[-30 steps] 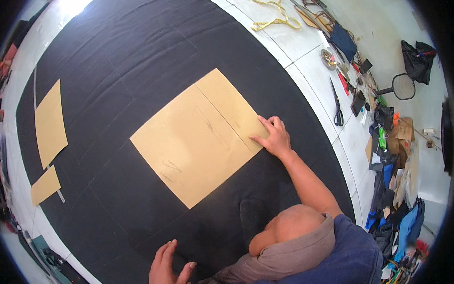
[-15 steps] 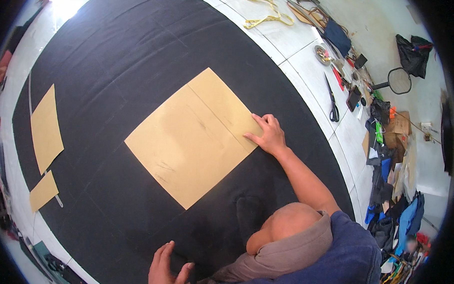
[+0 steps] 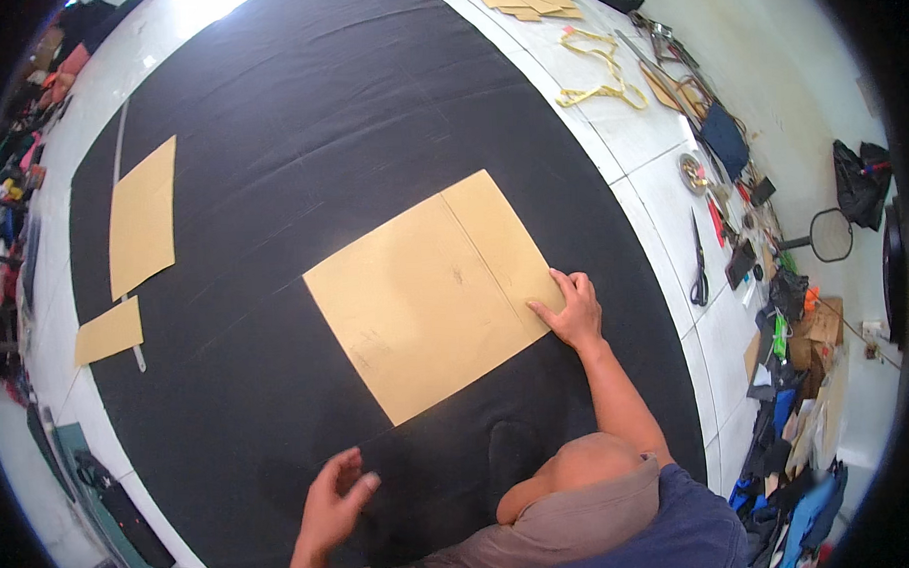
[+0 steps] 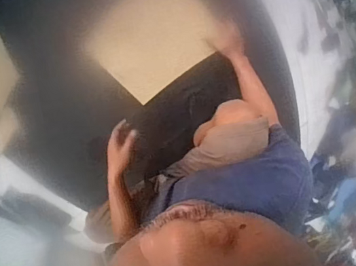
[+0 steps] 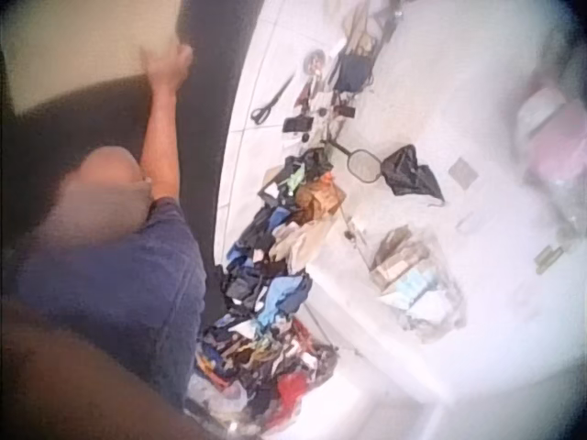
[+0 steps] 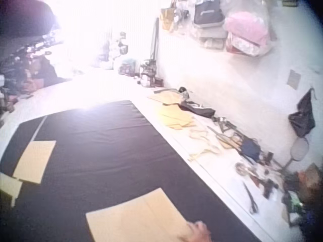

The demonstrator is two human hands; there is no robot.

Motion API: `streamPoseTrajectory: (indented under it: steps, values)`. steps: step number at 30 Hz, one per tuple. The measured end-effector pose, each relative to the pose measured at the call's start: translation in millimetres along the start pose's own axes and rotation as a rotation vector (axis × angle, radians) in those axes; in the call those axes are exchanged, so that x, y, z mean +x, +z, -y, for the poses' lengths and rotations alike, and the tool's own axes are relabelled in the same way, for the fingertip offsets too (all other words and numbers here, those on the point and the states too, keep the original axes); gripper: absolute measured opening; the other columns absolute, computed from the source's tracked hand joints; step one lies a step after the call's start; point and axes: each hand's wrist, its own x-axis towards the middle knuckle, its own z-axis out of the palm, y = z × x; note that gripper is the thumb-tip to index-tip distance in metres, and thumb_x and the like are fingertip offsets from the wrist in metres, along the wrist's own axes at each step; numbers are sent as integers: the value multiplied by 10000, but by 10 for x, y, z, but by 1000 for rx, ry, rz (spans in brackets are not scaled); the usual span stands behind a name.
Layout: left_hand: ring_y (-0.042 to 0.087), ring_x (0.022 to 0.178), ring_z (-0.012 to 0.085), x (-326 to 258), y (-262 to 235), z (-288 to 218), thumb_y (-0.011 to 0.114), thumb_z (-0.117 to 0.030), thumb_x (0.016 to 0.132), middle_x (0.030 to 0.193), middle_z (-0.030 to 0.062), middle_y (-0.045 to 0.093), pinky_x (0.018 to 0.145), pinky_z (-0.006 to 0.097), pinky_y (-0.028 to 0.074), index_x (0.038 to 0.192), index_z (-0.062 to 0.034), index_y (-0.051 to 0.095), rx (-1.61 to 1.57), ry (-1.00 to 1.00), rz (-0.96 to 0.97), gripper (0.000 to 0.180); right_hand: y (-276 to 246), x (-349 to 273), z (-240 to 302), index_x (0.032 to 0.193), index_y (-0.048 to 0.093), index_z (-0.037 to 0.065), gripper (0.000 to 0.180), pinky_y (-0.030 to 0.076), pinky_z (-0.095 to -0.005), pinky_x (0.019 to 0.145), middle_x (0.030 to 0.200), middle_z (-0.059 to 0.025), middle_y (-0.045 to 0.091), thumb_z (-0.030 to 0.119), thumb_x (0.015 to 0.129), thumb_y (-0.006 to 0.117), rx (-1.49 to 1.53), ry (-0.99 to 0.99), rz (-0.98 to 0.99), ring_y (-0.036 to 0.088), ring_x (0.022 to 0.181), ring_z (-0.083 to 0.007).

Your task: The person sits on a large black fabric laid out on the floor and uses a small piece of cardboard as a template. They place the cardboard on the fabric and use a pencil to trace its outline, repeating this process to create multiple marked shapes on the fabric.

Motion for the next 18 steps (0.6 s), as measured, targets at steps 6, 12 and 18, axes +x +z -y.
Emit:
streamPoseTrajectory:
  steps: [6, 12, 18]
  values:
    - [632, 1134, 256, 1254, 183, 306, 749, -352, 932, 1202, 181, 666, 995, 377, 494, 1411, 24, 523, -186, -49, -284, 649, 99, 39, 44, 1322, 635, 151, 696, 522, -476, 925, 1173, -99, 545, 631, 829, 736, -19, 48, -30, 565, 1144, -306]
    - [551, 1224, 350, 1652, 747, 226, 799, -369, 849, 1295, 244, 532, 1048, 441, 457, 1470, -3, 441, -49, -10, -530, 805, 91, 46, 17, 1360, 610, 166, 683, 509, -484, 961, 1215, -109, 535, 582, 837, 749, 2, 54, -18, 555, 1176, -316]
    - [474, 1313, 411, 1604, 765, 472, 800, -356, 805, 1363, 292, 516, 1127, 465, 399, 1452, 3, 479, 66, 81, -446, 807, 124, -3, 55, 1423, 553, 179, 749, 519, -504, 958, 1289, -142, 513, 588, 830, 757, -177, 37, 10, 539, 1210, -355]
